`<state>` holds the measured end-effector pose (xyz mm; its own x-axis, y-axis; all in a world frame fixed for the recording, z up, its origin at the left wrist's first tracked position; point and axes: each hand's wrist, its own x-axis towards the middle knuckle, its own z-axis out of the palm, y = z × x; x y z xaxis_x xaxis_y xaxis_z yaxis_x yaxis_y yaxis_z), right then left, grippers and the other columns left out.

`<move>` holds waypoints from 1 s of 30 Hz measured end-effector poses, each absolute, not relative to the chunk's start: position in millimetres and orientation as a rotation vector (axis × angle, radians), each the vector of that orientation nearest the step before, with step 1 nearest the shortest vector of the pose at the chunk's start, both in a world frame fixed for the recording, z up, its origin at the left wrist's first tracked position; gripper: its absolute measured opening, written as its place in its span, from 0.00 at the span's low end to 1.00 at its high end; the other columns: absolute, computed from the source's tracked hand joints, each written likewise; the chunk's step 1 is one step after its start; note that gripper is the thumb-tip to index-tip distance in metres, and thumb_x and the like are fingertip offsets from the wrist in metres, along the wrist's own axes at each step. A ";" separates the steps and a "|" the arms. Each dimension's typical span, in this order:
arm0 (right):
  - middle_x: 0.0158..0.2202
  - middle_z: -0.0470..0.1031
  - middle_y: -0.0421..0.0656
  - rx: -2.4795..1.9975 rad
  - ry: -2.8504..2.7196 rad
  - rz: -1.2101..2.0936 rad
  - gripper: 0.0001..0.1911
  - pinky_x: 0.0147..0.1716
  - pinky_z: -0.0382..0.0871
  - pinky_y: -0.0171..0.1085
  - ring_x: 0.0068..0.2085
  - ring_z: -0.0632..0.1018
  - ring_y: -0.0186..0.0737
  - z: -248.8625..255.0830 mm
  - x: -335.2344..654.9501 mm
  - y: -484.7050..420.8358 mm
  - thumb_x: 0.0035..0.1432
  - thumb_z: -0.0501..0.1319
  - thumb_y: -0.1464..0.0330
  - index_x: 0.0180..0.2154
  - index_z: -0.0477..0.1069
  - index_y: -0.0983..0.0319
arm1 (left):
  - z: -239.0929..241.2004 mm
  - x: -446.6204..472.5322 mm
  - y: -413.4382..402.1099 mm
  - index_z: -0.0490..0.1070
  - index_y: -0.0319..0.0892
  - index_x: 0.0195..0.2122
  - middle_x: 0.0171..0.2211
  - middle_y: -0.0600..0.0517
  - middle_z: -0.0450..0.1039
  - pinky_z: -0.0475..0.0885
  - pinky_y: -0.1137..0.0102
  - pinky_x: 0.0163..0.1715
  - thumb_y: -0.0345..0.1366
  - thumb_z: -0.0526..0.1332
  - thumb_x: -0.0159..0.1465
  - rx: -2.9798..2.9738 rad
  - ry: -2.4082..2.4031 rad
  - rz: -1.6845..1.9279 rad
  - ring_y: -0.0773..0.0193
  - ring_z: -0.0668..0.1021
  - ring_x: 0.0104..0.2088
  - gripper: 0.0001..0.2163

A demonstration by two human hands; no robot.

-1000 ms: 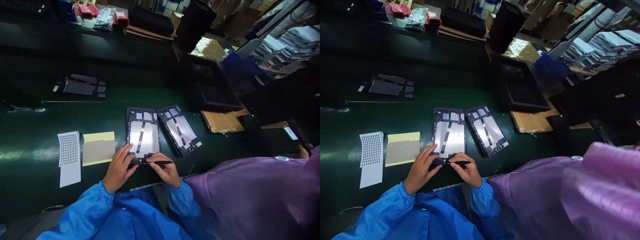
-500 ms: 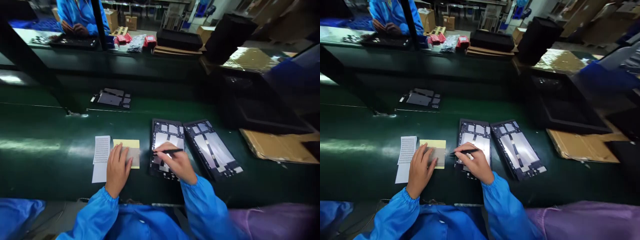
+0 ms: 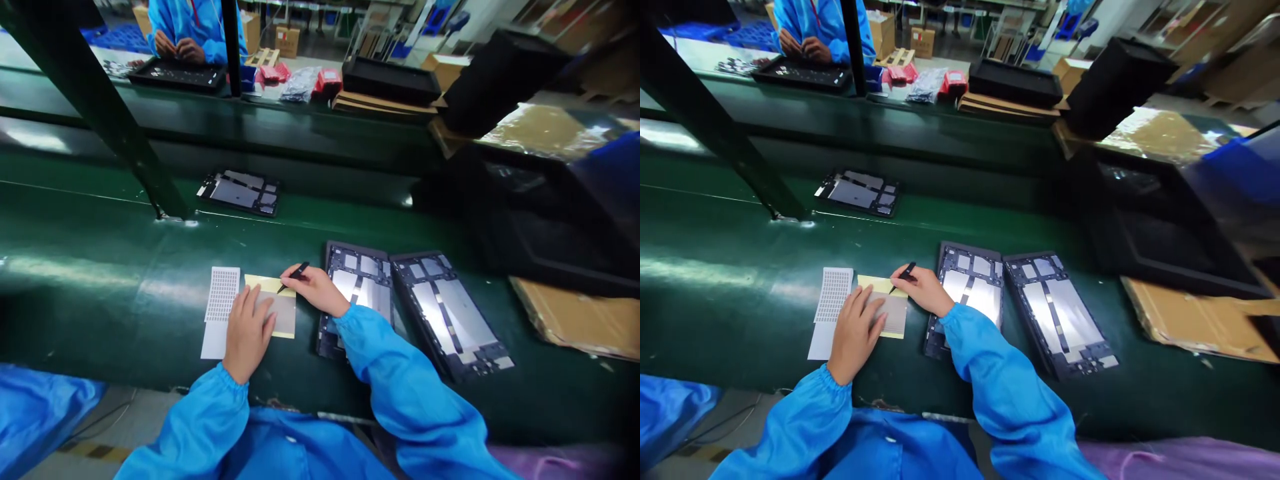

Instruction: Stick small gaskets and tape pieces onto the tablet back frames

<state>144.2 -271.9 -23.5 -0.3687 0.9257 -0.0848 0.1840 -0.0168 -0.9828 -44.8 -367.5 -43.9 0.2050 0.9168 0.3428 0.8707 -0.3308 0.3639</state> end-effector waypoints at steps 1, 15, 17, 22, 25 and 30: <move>0.38 0.80 0.45 -1.174 -1.606 1.442 0.16 0.44 0.75 0.40 0.40 0.79 0.41 -23.9 142.8 -271.3 0.57 0.66 0.55 0.36 0.77 0.62 | -43.7 -44.7 -367.5 0.71 0.43 0.52 0.60 0.40 0.68 0.69 0.45 0.58 0.34 0.58 0.69 2.368 1.762 0.776 0.42 0.68 0.63 0.11; 0.35 0.83 0.45 -1.256 -1.462 0.999 0.10 0.40 0.76 0.40 0.38 0.82 0.43 19.1 254.8 -374.2 0.64 0.65 0.59 0.37 0.80 0.59 | -36.0 -40.3 -367.9 0.73 0.43 0.47 0.60 0.40 0.70 0.64 0.43 0.61 0.34 0.60 0.69 2.454 1.624 0.933 0.43 0.70 0.62 0.08; 0.34 0.83 0.45 -1.281 -1.443 0.934 0.09 0.39 0.77 0.41 0.37 0.82 0.43 12.9 275.0 -400.5 0.64 0.64 0.61 0.38 0.80 0.58 | -31.1 -23.6 -373.1 0.73 0.44 0.48 0.58 0.41 0.72 0.62 0.44 0.63 0.35 0.61 0.69 2.468 1.433 0.976 0.46 0.71 0.62 0.08; 0.35 0.84 0.46 -1.302 -1.444 0.961 0.09 0.41 0.78 0.43 0.39 0.82 0.44 -7.7 288.9 -429.3 0.64 0.65 0.61 0.38 0.79 0.59 | -26.6 29.9 -386.1 0.71 0.42 0.52 0.60 0.42 0.71 0.65 0.50 0.64 0.37 0.61 0.69 2.551 0.944 0.844 0.49 0.70 0.64 0.12; 0.35 0.83 0.47 -1.286 -1.455 0.992 0.10 0.44 0.78 0.44 0.40 0.82 0.44 -14.3 289.2 -431.6 0.64 0.64 0.60 0.37 0.79 0.60 | -34.5 42.4 -385.7 0.71 0.41 0.51 0.59 0.42 0.72 0.68 0.52 0.63 0.35 0.60 0.69 2.553 0.881 0.830 0.51 0.71 0.63 0.11; 0.35 0.83 0.46 -1.237 -1.467 1.014 0.10 0.45 0.78 0.45 0.40 0.82 0.44 -19.1 289.4 -432.5 0.65 0.64 0.60 0.38 0.79 0.59 | -42.5 37.3 -382.1 0.70 0.41 0.52 0.60 0.41 0.71 0.69 0.51 0.62 0.35 0.60 0.69 2.539 0.885 0.834 0.51 0.71 0.63 0.11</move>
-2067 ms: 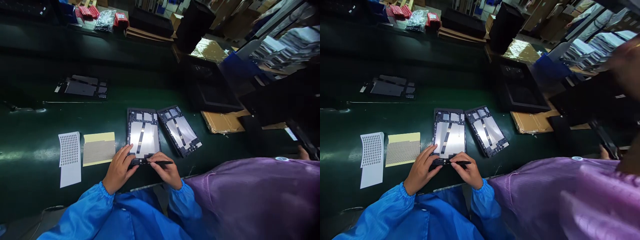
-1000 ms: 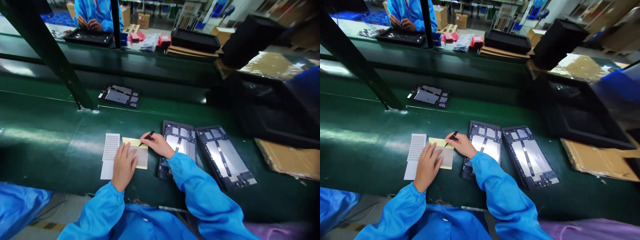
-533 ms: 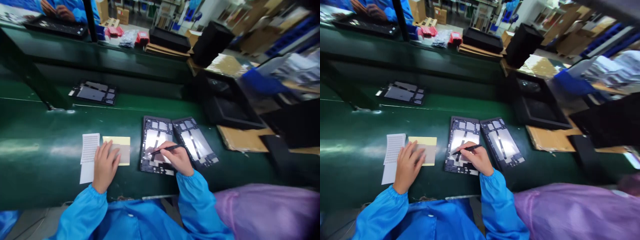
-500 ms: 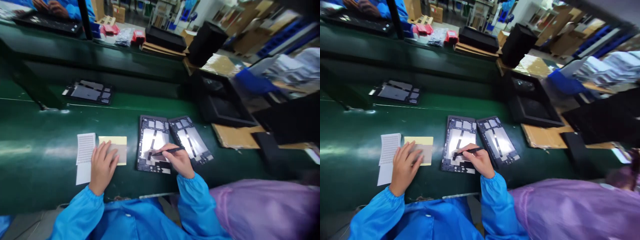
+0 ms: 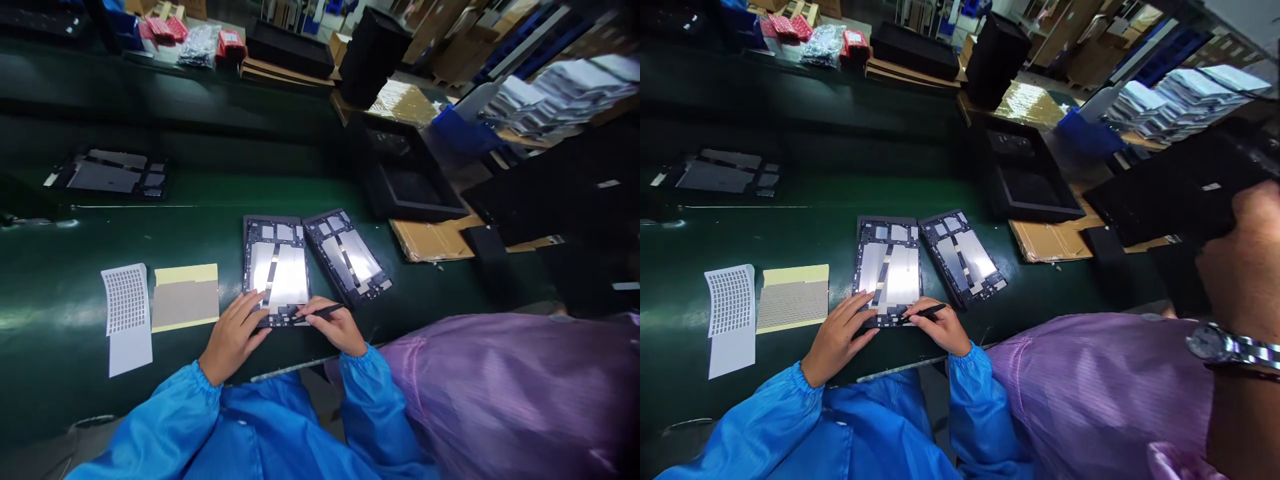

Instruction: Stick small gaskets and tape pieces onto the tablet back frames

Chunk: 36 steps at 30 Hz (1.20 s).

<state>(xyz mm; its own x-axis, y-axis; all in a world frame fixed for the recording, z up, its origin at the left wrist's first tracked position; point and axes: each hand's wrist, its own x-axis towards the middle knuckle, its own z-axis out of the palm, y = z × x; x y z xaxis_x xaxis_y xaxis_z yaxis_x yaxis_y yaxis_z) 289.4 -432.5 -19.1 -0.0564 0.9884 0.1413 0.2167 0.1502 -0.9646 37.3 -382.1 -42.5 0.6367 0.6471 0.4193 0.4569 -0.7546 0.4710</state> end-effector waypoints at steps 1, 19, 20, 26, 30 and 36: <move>0.35 0.83 0.46 -1.234 -1.469 1.017 0.10 0.45 0.78 0.44 0.40 0.82 0.43 -19.6 289.0 -432.5 0.65 0.64 0.61 0.38 0.79 0.59 | -42.2 36.6 -382.1 0.70 0.41 0.51 0.60 0.41 0.71 0.69 0.51 0.62 0.35 0.60 0.69 2.534 0.884 0.835 0.51 0.71 0.63 0.11; 0.36 0.82 0.46 -1.267 -1.583 1.034 0.10 0.42 0.77 0.40 0.39 0.82 0.41 -12.7 288.0 -428.9 0.66 0.63 0.61 0.39 0.79 0.60 | -40.0 36.7 -382.9 0.69 0.42 0.53 0.60 0.41 0.71 0.69 0.50 0.62 0.34 0.60 0.69 2.515 0.890 0.814 0.51 0.70 0.64 0.12; 0.36 0.82 0.46 -1.266 -1.595 1.031 0.10 0.42 0.77 0.40 0.39 0.82 0.41 -12.1 288.2 -428.3 0.66 0.63 0.61 0.39 0.79 0.61 | -39.9 36.8 -383.0 0.69 0.42 0.53 0.60 0.41 0.71 0.69 0.50 0.62 0.34 0.60 0.69 2.512 0.893 0.815 0.51 0.70 0.64 0.12; 0.37 0.82 0.47 -1.231 -1.722 1.026 0.10 0.40 0.77 0.39 0.38 0.81 0.41 -1.2 288.6 -420.7 0.67 0.62 0.63 0.40 0.78 0.62 | -37.6 37.3 -382.6 0.69 0.42 0.53 0.60 0.41 0.71 0.69 0.50 0.62 0.34 0.60 0.69 2.498 0.889 0.815 0.51 0.70 0.64 0.12; 0.38 0.81 0.48 -1.193 -1.818 1.039 0.11 0.40 0.77 0.39 0.38 0.81 0.40 6.0 288.4 -413.1 0.68 0.60 0.63 0.41 0.78 0.62 | -36.8 37.8 -382.1 0.70 0.43 0.53 0.60 0.42 0.71 0.70 0.51 0.61 0.33 0.60 0.69 2.486 0.884 0.826 0.51 0.71 0.63 0.12; 0.38 0.81 0.47 -1.156 -1.933 1.077 0.10 0.41 0.76 0.38 0.38 0.81 0.39 17.4 286.3 -402.5 0.69 0.60 0.64 0.43 0.77 0.62 | -36.5 37.6 -382.6 0.69 0.42 0.53 0.60 0.42 0.70 0.68 0.51 0.63 0.34 0.60 0.69 2.494 0.888 0.801 0.52 0.70 0.64 0.12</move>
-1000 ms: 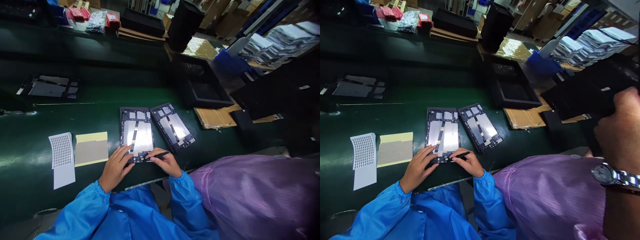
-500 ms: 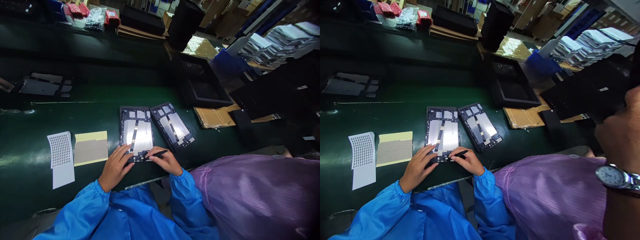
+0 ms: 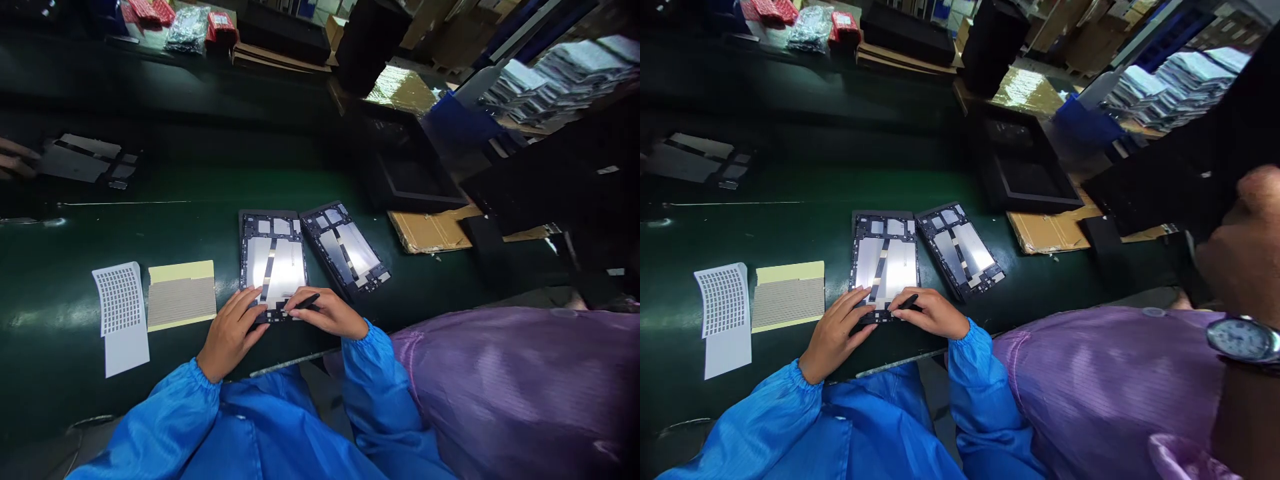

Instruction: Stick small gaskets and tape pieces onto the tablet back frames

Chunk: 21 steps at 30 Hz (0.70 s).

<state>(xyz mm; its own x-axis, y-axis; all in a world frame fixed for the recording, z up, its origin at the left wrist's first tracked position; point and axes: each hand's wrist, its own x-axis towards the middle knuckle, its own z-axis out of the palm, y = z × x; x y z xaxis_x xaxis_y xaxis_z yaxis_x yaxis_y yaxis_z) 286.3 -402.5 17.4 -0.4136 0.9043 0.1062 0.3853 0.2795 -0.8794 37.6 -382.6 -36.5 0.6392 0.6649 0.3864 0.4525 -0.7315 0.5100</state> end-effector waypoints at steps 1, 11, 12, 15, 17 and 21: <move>0.37 0.81 0.47 -1.150 -1.947 1.080 0.10 0.41 0.76 0.38 0.38 0.81 0.39 19.5 286.2 -401.5 0.69 0.60 0.64 0.43 0.77 0.62 | -36.4 37.5 -382.6 0.69 0.42 0.53 0.60 0.42 0.70 0.68 0.51 0.63 0.34 0.60 0.69 2.498 0.889 0.799 0.52 0.70 0.64 0.12; 0.38 0.81 0.47 -1.128 -1.933 1.096 0.10 0.42 0.76 0.38 0.40 0.81 0.40 23.1 286.7 -401.6 0.69 0.60 0.64 0.42 0.77 0.62 | -35.3 37.9 -382.6 0.70 0.44 0.54 0.60 0.42 0.71 0.70 0.48 0.61 0.34 0.60 0.69 2.471 0.897 0.802 0.50 0.71 0.63 0.13; 0.38 0.81 0.47 -1.128 -1.931 1.103 0.10 0.42 0.76 0.38 0.40 0.81 0.40 22.7 286.4 -401.6 0.69 0.60 0.64 0.42 0.77 0.63 | -35.2 38.0 -382.6 0.70 0.43 0.54 0.60 0.42 0.71 0.70 0.49 0.61 0.34 0.60 0.69 2.474 0.893 0.805 0.50 0.71 0.63 0.12; 0.38 0.80 0.47 -1.140 -1.927 1.107 0.10 0.43 0.76 0.38 0.40 0.81 0.40 21.9 286.0 -401.6 0.69 0.60 0.64 0.43 0.77 0.62 | -35.2 38.2 -382.8 0.70 0.43 0.53 0.60 0.41 0.72 0.70 0.49 0.61 0.34 0.60 0.69 2.475 0.892 0.808 0.50 0.71 0.63 0.12; 0.38 0.80 0.47 -1.145 -1.930 1.109 0.10 0.42 0.76 0.38 0.39 0.81 0.40 21.6 286.1 -401.5 0.69 0.60 0.64 0.43 0.77 0.62 | -35.7 38.4 -383.0 0.70 0.44 0.54 0.60 0.42 0.71 0.70 0.49 0.61 0.34 0.60 0.69 2.462 0.899 0.810 0.50 0.71 0.63 0.13; 0.38 0.80 0.47 -1.148 -1.943 1.113 0.10 0.42 0.75 0.39 0.39 0.80 0.40 21.1 286.7 -401.3 0.69 0.59 0.64 0.43 0.77 0.62 | -36.9 38.2 -383.2 0.70 0.44 0.54 0.60 0.42 0.71 0.70 0.49 0.62 0.34 0.60 0.69 2.457 0.897 0.813 0.50 0.71 0.63 0.13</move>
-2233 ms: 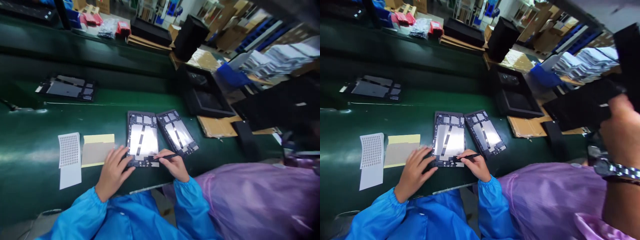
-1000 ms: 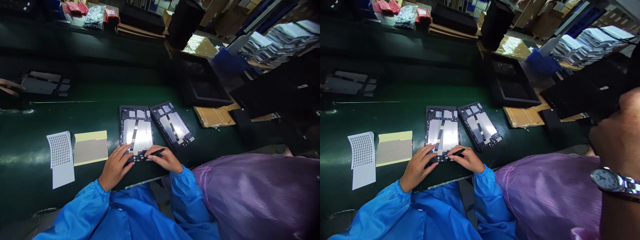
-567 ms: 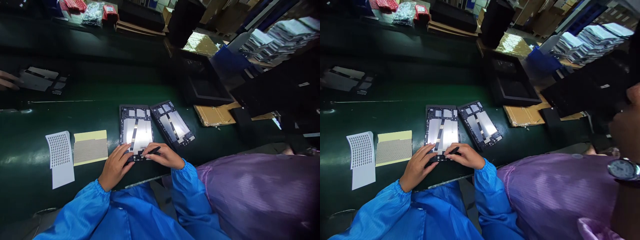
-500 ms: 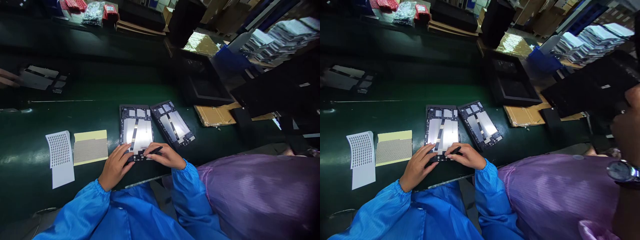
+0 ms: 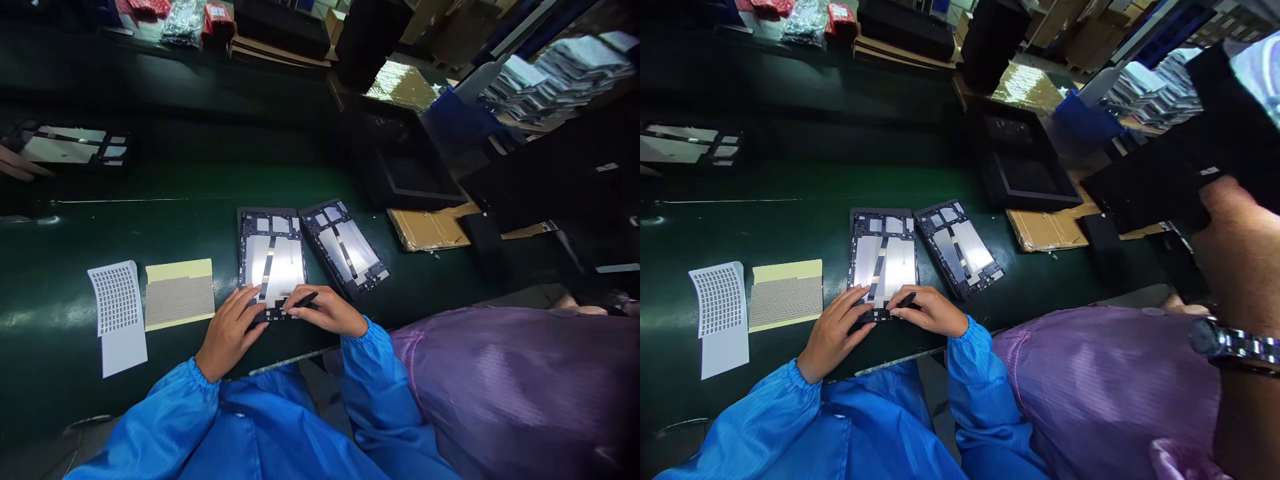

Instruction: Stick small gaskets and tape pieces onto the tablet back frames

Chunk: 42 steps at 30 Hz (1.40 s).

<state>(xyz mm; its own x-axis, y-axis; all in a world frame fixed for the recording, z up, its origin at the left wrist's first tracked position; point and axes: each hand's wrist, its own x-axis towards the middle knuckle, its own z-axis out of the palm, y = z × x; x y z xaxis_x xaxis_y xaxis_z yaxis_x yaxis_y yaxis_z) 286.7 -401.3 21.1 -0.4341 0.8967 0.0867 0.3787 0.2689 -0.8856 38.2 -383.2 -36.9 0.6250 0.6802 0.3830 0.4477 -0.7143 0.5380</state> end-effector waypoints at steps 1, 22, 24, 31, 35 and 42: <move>0.38 0.80 0.47 -1.148 -1.945 1.112 0.10 0.42 0.75 0.39 0.39 0.80 0.40 21.1 286.9 -401.2 0.69 0.59 0.64 0.43 0.77 0.62 | -37.2 38.1 -383.1 0.70 0.43 0.54 0.60 0.42 0.71 0.70 0.50 0.62 0.34 0.60 0.69 2.463 0.895 0.813 0.50 0.71 0.63 0.13; 0.40 0.80 0.48 -1.128 -2.142 1.028 0.09 0.43 0.75 0.38 0.41 0.80 0.41 32.3 275.1 -403.4 0.70 0.57 0.67 0.45 0.75 0.62 | -39.6 37.7 -382.5 0.70 0.42 0.53 0.60 0.41 0.71 0.69 0.51 0.62 0.34 0.60 0.69 2.479 0.881 0.812 0.51 0.71 0.63 0.12; 0.40 0.79 0.48 -1.139 -2.128 1.014 0.09 0.43 0.75 0.39 0.41 0.80 0.41 31.5 274.3 -406.1 0.70 0.57 0.68 0.45 0.75 0.62 | -38.8 37.9 -382.5 0.70 0.42 0.53 0.60 0.41 0.71 0.69 0.51 0.62 0.34 0.60 0.69 2.478 0.877 0.816 0.51 0.70 0.64 0.12; 0.40 0.81 0.48 -1.123 -1.859 0.987 0.08 0.43 0.77 0.41 0.42 0.81 0.42 17.8 282.5 -418.9 0.68 0.61 0.67 0.46 0.77 0.60 | -38.9 38.1 -382.9 0.68 0.42 0.53 0.60 0.41 0.70 0.69 0.50 0.62 0.34 0.60 0.69 2.486 0.881 0.805 0.51 0.70 0.64 0.12; 0.38 0.82 0.47 -1.176 -1.728 0.966 0.07 0.42 0.78 0.41 0.41 0.82 0.42 8.5 286.5 -426.2 0.66 0.63 0.67 0.43 0.79 0.60 | -39.5 38.0 -383.2 0.68 0.41 0.54 0.60 0.40 0.70 0.69 0.50 0.62 0.34 0.60 0.69 2.499 0.878 0.808 0.51 0.69 0.64 0.13; 0.38 0.82 0.47 -1.160 -1.680 0.950 0.06 0.43 0.79 0.42 0.42 0.82 0.43 -0.1 285.3 -431.4 0.66 0.64 0.69 0.43 0.79 0.60 | -37.9 38.4 -382.9 0.69 0.40 0.53 0.60 0.40 0.70 0.69 0.50 0.62 0.33 0.61 0.69 2.506 0.872 0.802 0.50 0.70 0.64 0.13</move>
